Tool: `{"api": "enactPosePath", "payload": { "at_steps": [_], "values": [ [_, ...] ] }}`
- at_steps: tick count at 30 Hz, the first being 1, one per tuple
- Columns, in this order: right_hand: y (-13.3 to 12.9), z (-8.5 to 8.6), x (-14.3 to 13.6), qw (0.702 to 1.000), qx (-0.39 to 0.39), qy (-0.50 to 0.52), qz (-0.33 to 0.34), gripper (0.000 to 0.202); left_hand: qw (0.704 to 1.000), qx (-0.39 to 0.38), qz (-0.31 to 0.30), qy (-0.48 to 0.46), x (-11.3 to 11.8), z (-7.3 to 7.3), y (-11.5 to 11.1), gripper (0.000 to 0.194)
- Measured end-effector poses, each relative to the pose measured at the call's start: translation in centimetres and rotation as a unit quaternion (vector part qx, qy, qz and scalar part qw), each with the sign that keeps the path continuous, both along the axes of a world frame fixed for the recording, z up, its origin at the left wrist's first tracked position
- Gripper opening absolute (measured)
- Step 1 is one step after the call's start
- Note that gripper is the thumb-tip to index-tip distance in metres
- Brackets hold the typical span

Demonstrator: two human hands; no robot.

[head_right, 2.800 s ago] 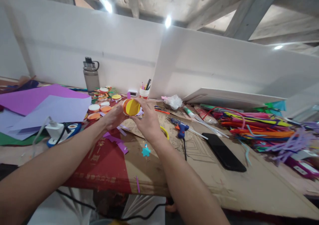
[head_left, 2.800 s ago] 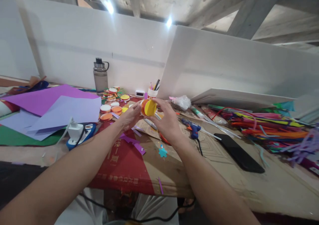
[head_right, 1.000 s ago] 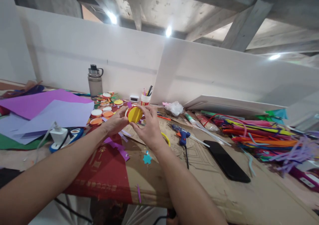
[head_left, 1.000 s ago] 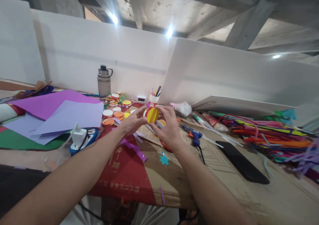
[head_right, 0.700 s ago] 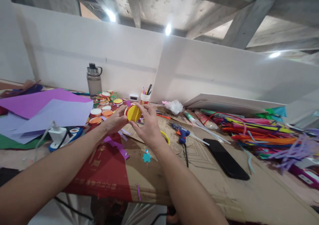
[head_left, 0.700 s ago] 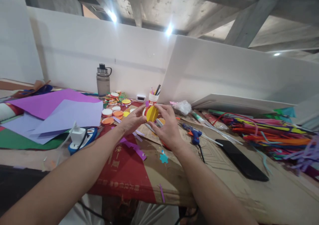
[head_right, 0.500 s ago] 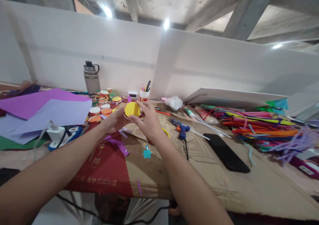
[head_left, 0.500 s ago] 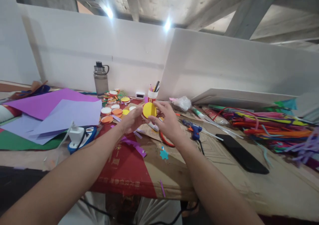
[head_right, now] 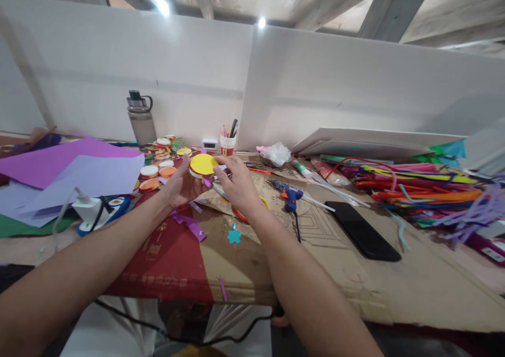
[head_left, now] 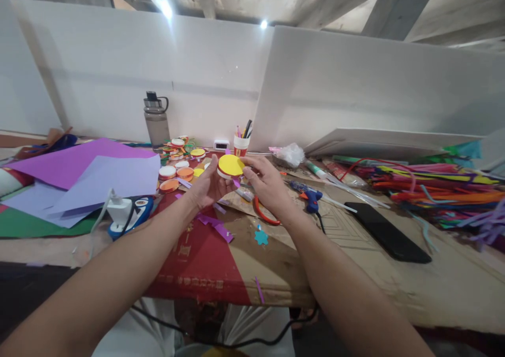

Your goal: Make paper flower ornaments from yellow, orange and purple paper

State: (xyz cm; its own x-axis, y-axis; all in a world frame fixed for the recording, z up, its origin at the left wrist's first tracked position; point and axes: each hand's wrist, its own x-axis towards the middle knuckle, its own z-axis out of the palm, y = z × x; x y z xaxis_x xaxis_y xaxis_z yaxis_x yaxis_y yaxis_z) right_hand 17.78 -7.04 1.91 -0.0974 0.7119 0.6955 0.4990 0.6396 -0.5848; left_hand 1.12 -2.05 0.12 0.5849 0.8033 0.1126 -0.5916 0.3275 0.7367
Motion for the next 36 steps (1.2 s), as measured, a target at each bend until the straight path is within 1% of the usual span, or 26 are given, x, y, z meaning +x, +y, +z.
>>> {"api": "enactPosePath", "payload": {
  "at_steps": [4,8,13,16,18,20,23,26,29,31,33,36],
  "values": [
    [-0.2,0.0,-0.1,1.0,-0.001,-0.004,-0.012,0.028,0.999,0.04,0.011,-0.002,0.0,-0.6,0.3,0.039],
    [-0.4,-0.1,-0.3,1.0,-0.013,0.003,-0.024,0.032,0.996,0.083,0.028,0.001,0.0,-1.1,0.5,0.042],
    [-0.4,-0.2,-0.2,0.999,-0.001,0.0,-0.05,0.037,0.995,0.093,0.016,0.027,0.0,-0.8,0.3,0.041],
    [-0.3,-0.4,-0.3,0.998,0.001,0.002,-0.06,0.036,0.993,0.112,0.009,0.027,0.1,-0.6,0.0,0.04],
    [-0.3,-0.4,-0.4,0.999,0.0,0.005,-0.051,0.036,0.991,0.126,0.019,0.039,0.3,-0.5,-0.2,0.039],
    [-0.3,-0.4,-0.5,0.999,-0.012,0.025,-0.038,0.039,0.988,0.132,0.045,0.068,0.6,-0.5,-0.3,0.036],
    [0.0,-0.5,-0.6,0.994,-0.061,0.086,-0.027,0.041,0.984,0.134,0.079,0.09,0.8,-0.6,-0.4,0.036],
    [0.3,-0.6,-0.4,0.988,-0.101,0.113,-0.01,0.035,0.982,0.143,0.083,0.093,0.8,-0.8,-0.1,0.038],
    [0.6,-0.6,-0.3,0.984,-0.128,0.121,0.026,0.029,0.975,0.178,0.089,0.1,0.6,-0.9,0.2,0.035],
    [0.6,-0.6,-0.3,0.979,-0.142,0.139,0.04,0.027,0.971,0.19,0.113,0.095,0.6,-0.7,0.2,0.034],
    [0.6,-0.6,-0.4,0.975,-0.147,0.164,0.04,0.027,0.969,0.184,0.14,0.088,0.6,-0.4,0.1,0.034],
    [0.6,-0.6,-0.5,0.966,-0.153,0.206,0.041,0.031,0.966,0.174,0.164,0.098,0.6,0.0,-0.1,0.036]
  ]
}}
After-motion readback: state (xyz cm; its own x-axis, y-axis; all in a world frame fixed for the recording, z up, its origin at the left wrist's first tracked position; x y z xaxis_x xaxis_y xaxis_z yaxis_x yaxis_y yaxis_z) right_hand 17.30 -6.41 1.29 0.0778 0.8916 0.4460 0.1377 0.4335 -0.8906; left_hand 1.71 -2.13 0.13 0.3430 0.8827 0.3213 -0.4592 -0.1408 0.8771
